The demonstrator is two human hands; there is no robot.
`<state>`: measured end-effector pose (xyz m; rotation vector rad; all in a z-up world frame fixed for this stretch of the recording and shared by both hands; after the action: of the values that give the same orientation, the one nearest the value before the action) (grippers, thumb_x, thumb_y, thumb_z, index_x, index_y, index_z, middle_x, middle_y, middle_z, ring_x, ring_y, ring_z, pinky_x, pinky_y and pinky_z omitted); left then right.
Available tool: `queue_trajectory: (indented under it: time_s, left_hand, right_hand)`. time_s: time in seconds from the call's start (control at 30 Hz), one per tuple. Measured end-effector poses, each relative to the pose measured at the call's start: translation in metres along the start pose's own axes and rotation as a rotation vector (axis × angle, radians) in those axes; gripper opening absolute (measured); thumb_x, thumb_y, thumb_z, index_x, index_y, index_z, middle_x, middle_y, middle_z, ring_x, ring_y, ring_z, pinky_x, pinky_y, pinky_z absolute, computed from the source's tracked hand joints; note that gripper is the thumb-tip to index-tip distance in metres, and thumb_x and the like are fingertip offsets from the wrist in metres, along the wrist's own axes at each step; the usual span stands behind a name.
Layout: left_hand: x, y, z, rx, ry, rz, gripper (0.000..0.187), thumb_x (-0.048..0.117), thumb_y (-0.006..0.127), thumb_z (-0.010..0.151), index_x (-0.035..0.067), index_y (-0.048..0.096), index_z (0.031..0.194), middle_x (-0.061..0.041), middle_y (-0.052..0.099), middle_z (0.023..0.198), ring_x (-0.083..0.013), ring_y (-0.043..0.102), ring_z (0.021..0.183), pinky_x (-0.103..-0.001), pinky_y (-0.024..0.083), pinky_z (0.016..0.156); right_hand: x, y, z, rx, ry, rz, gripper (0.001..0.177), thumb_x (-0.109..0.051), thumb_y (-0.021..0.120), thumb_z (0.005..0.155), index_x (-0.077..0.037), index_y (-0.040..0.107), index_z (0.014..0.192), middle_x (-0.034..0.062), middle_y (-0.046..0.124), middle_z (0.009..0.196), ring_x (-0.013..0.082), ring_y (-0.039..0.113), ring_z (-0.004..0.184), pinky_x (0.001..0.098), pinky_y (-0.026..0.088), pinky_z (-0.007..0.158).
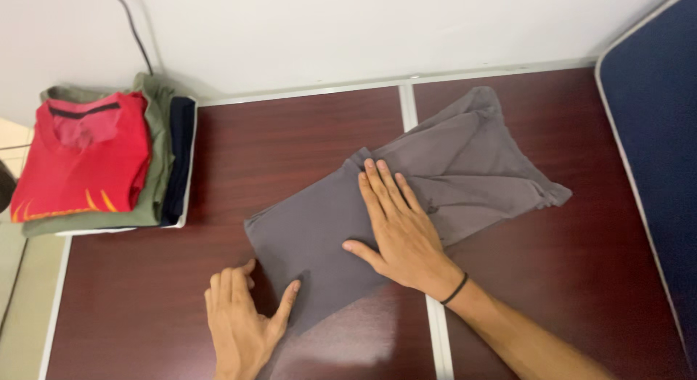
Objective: The person folds a grey t-shirt on a table, smoothing the fabric and aligning the edges before stacking it on a pile of other folded clothes. They then retrieve a blue t-shirt from a suitcase, unfold it, and begin folding it on the table.
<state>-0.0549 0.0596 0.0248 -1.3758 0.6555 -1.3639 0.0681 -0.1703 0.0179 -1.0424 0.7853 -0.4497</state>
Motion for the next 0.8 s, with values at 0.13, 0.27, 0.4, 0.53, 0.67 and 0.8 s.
queue_trajectory:
  time_s: [0.13, 0.27, 0.4, 0.53, 0.67, 0.8]
  left_hand:
    - [0.002, 0.012, 0.006, -0.073, -0.154, -0.108, 0.047, 0.037, 0.089, 0.071, 0.003, 0.069, 0.096, -0.008, 0.061, 0.081, -0.0209, 0.052, 0.078, -0.036, 0.048, 0.068]
    - [-0.001, 0.023, 0.008, -0.088, -0.357, -0.623, 0.029, 0.014, 0.079, 0.086, 0.003, 0.06, 0.105, -0.011, 0.062, 0.083, -0.0123, 0.052, 0.063, -0.027, 0.042, 0.055]
    - [0.0, 0.018, 0.019, -0.012, -0.312, -1.08, 0.031, -0.006, 0.067, 0.089, 0.002, 0.051, 0.114, -0.009, 0.063, 0.104, -0.0119, 0.063, 0.08, -0.023, 0.052, 0.067]
    - [0.004, -0.006, 0.034, 0.048, -0.157, -1.174, 0.034, -0.012, 0.065, 0.092, 0.002, 0.05, 0.12, -0.009, 0.062, 0.112, -0.0126, 0.067, 0.097, -0.026, 0.058, 0.084]
    - [0.012, -0.032, 0.046, 0.05, -0.079, -1.129, 0.036, -0.012, 0.066, 0.093, 0.002, 0.05, 0.122, -0.008, 0.061, 0.112, -0.0114, 0.065, 0.097, -0.025, 0.057, 0.081]
    - [0.033, -0.045, 0.06, 0.025, 0.05, -1.11, 0.037, -0.013, 0.068, 0.094, 0.003, 0.051, 0.123, -0.005, 0.056, 0.108, -0.007, 0.056, 0.09, -0.022, 0.05, 0.074]
  right_hand:
    - [0.001, -0.001, -0.003, 0.041, -0.012, 0.031, 0.099, -0.056, 0.061, 0.093, 0.016, 0.029, 0.151, 0.033, 0.026, 0.161, 0.0426, 0.022, 0.153, 0.051, 0.018, 0.125]
    - [0.002, 0.0, -0.004, 0.06, -0.01, 0.017, 0.099, -0.056, 0.061, 0.093, 0.017, 0.028, 0.15, 0.0345, 0.026, 0.161, 0.0435, 0.022, 0.153, 0.0509, 0.017, 0.125]
    - [0.003, 0.008, -0.007, 0.048, 0.019, 0.013, 0.098, -0.058, 0.057, 0.094, 0.017, 0.028, 0.151, 0.034, 0.025, 0.161, 0.0434, 0.021, 0.154, 0.0503, 0.016, 0.126]
    - [-0.017, 0.025, 0.001, 0.042, 0.067, 0.0, 0.099, -0.06, 0.05, 0.096, 0.019, 0.025, 0.149, 0.0364, 0.021, 0.161, 0.0446, 0.016, 0.153, 0.0515, 0.011, 0.124]
    - [-0.041, 0.034, 0.004, 0.036, 0.065, 0.146, 0.096, -0.058, 0.049, 0.101, 0.02, 0.025, 0.151, 0.0379, 0.017, 0.163, 0.0456, 0.008, 0.156, 0.0514, 0.009, 0.126]
    - [-0.042, 0.018, 0.004, 0.289, 0.031, 0.188, 0.091, -0.055, 0.05, 0.098, 0.018, 0.035, 0.149, 0.0434, 0.017, 0.163, 0.0514, 0.007, 0.154, 0.0536, 0.009, 0.124]
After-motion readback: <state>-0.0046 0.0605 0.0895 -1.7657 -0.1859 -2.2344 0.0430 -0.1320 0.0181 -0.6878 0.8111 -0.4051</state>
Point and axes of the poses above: each hand's wrist, its own z-axis towards the middle knuckle, its own y-axis out of the palm, x = y × z, the point moved 2 cm from there along z, towards the middle knuckle
